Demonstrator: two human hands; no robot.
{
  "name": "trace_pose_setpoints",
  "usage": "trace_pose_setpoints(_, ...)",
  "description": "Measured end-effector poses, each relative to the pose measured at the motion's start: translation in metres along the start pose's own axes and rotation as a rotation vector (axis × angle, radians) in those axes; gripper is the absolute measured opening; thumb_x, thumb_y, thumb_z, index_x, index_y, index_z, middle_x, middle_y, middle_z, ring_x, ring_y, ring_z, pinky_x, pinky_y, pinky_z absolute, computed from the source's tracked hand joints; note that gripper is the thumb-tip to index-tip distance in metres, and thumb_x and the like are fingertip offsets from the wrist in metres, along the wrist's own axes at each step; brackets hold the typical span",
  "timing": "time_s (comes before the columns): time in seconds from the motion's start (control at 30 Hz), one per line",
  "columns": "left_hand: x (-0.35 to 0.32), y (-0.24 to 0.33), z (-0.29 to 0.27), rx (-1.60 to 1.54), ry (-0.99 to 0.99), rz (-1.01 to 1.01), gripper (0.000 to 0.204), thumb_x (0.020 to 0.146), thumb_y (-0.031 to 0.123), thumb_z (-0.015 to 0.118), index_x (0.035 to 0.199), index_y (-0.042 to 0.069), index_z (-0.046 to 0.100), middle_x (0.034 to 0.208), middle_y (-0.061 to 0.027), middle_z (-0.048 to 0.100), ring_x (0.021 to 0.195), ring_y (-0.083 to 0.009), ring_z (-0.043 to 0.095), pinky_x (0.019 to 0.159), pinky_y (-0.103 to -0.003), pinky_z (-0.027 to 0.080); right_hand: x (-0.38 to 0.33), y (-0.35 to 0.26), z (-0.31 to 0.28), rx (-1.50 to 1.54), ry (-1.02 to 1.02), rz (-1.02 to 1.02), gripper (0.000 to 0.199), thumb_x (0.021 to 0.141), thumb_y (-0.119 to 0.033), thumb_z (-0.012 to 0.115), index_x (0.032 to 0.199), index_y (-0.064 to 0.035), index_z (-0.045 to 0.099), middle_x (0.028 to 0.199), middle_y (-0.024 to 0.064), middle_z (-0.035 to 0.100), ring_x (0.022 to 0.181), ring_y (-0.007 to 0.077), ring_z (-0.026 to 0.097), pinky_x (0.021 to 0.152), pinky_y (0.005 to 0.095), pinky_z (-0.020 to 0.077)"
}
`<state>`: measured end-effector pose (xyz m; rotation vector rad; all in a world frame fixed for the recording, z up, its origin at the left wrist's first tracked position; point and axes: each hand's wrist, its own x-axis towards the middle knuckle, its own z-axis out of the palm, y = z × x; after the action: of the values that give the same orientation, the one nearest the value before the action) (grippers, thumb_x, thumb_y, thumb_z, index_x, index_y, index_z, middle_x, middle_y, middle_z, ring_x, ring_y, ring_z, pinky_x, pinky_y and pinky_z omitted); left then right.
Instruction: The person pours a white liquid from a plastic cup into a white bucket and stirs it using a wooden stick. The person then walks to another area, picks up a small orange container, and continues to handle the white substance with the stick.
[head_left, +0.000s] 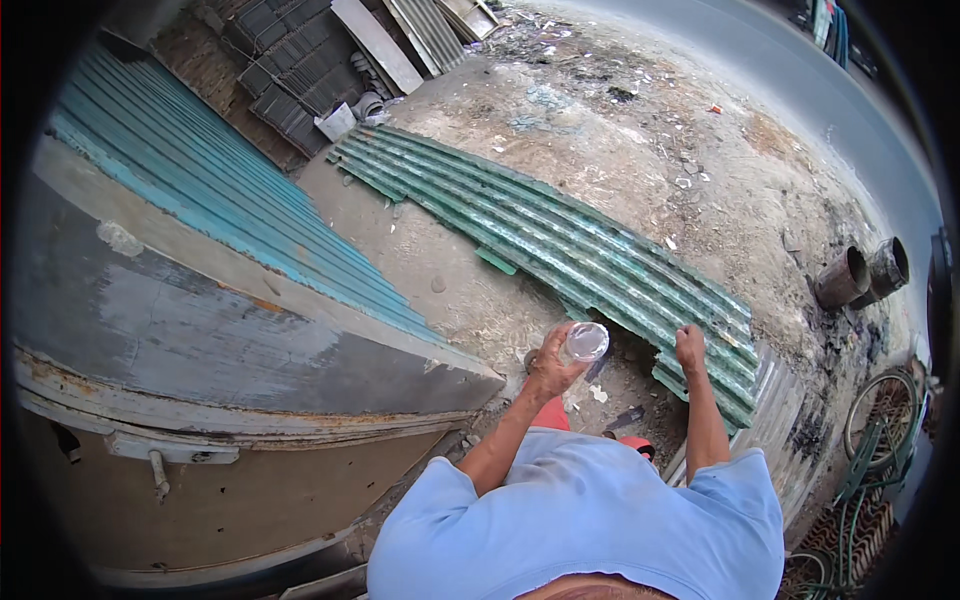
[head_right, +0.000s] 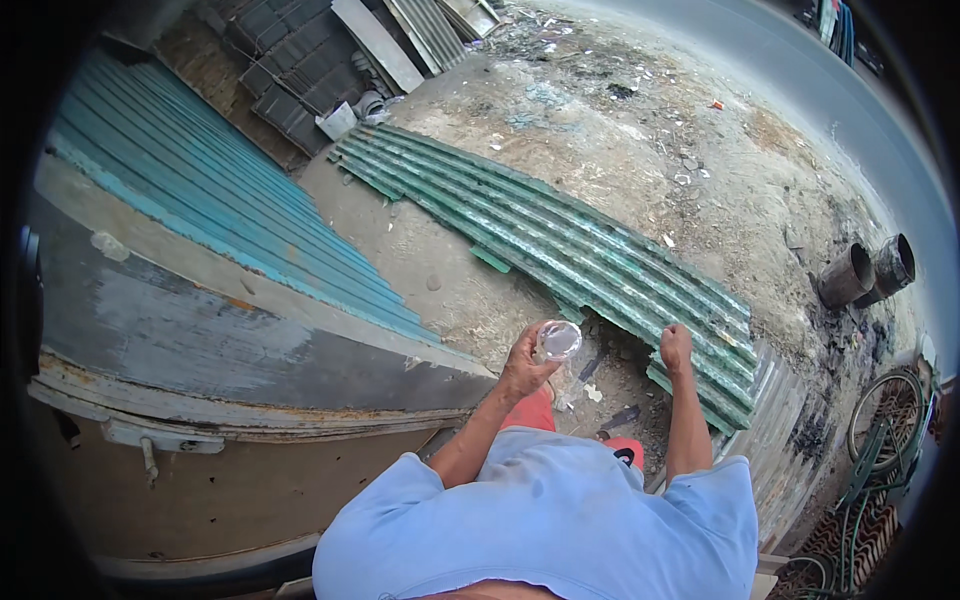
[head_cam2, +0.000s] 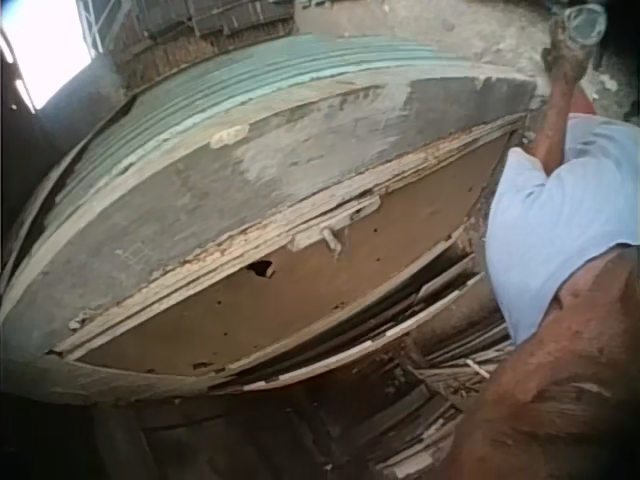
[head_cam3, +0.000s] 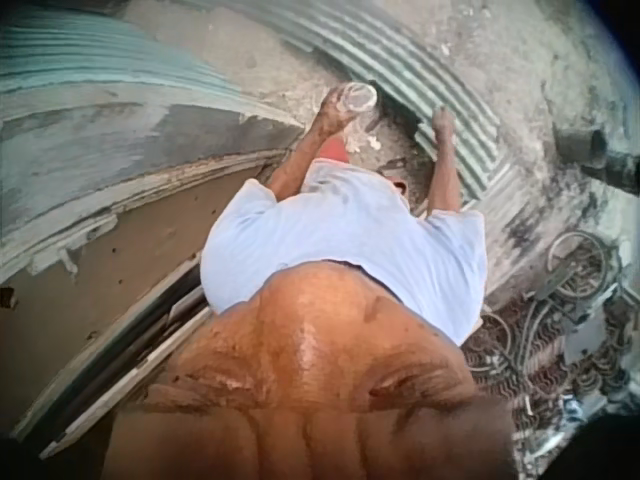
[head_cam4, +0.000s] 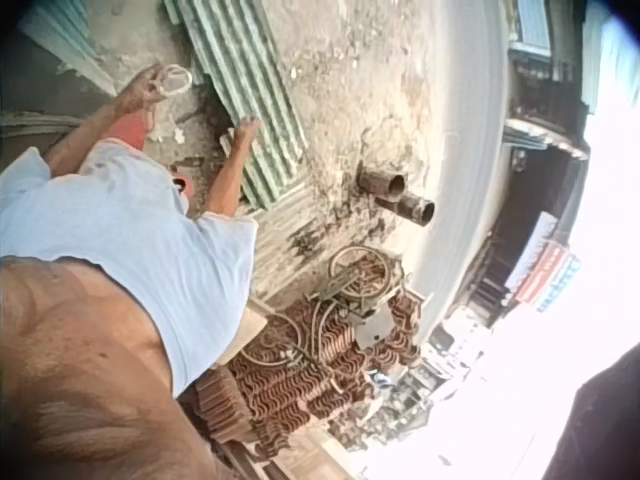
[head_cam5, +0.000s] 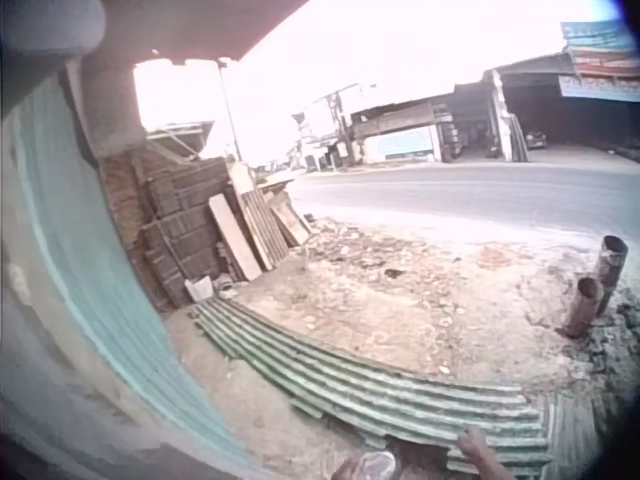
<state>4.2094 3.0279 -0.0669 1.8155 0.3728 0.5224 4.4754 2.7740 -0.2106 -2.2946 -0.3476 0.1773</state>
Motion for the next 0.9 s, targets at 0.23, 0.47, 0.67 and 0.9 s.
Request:
trace_pose_setpoints(0.23,0.204,-0.065,-0.028,-0.118,0.020,0.008,0.054,0.080,0.006,0.079,0.130,0.006,0.058,0.124,-0.0054,0.064,0.114,-0.0148,0.061,0.101,-0.032,0.047,0.117,-0.180,0.113,0.201,-0.358,-0.016,0.033,0.094,-0.028,0.067,0.108,0.0016,0.067,0.090,0.0149,0.070,0.081,0.0219,0.065,0.076,0.0376,0.0518)
trace_pose_setpoints(0.47,0.372,-0.073,-0.149,-0.142,0.038,-0.062,0.051,0.081,0.003,0.077,0.128,0.004,0.059,0.123,-0.0070,0.061,0.114,-0.0170,0.060,0.101,-0.031,0.046,0.163,-0.079,0.122,-0.146,-0.433,0.448,0.028,0.079,-0.027,0.070,0.073,0.0005,0.071,0.072,0.0212,0.070,0.071,0.0329,0.070,0.069,0.0438,0.0532)
trace_pose_setpoints(0.67,0.473,-0.104,-0.195,-0.067,0.114,-0.119,0.048,0.081,0.002,0.077,0.126,0.005,0.060,0.117,-0.0031,0.067,0.106,-0.0120,0.062,0.095,-0.030,0.049,0.123,0.068,0.099,-0.661,-0.601,0.538,0.017,0.078,-0.021,0.070,0.073,-0.0055,0.075,0.081,0.0170,0.073,0.070,0.0305,0.071,0.063,0.0433,0.0558)
trace_pose_setpoints(0.9,0.569,-0.164,-0.128,-0.114,-0.015,-0.165,0.054,0.079,0.005,0.079,0.129,0.005,0.060,0.123,-0.0074,0.060,0.114,-0.0187,0.059,0.101,-0.033,0.046,0.222,0.107,0.143,-0.434,-0.628,0.557,0.039,0.080,-0.040,0.069,0.092,-0.0041,0.077,0.101,0.0244,0.072,0.101,0.0421,0.069,0.084,0.0456,0.0570)
